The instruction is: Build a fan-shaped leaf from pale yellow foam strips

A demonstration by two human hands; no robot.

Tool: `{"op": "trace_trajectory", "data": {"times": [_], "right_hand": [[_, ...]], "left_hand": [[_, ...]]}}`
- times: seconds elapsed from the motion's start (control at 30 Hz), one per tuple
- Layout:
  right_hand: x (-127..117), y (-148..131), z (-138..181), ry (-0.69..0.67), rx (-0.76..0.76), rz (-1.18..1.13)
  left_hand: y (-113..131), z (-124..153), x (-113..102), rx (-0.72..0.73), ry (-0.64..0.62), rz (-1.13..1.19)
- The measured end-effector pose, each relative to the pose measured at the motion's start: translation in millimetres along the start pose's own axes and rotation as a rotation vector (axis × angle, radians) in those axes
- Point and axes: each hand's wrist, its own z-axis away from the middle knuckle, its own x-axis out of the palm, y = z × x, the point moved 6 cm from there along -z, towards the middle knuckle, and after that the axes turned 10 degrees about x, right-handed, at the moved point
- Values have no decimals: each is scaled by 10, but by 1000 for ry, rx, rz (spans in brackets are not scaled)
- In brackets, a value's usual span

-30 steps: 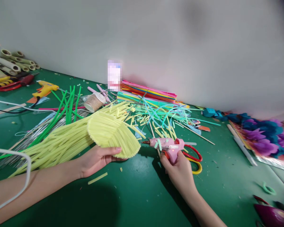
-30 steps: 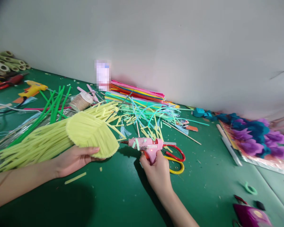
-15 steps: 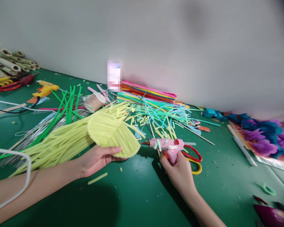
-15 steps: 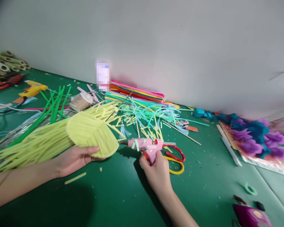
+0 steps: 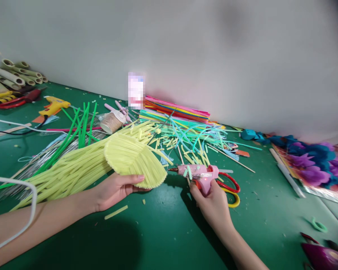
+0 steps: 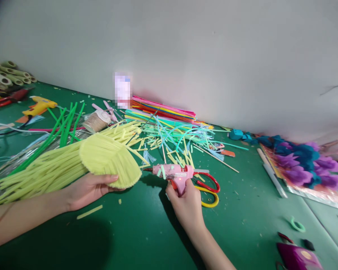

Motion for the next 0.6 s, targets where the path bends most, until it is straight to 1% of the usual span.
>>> {"op": "trace_trajectory", "data": {"times": [0.17,0.33,0.47,0.6], "right_hand": [[-10,-22,4,6,-9,-2],[-1,16,6,-4,-4,8],[3,30,13,-4,-1,-9],[17,14,48,16,35,-59]], "left_hand": [[0,-1,1,0,3,-2],[9,-9,3,1,17,4],[13,-19,-7,1,31,64],[16,-34,-12,-2,43,111]]}}
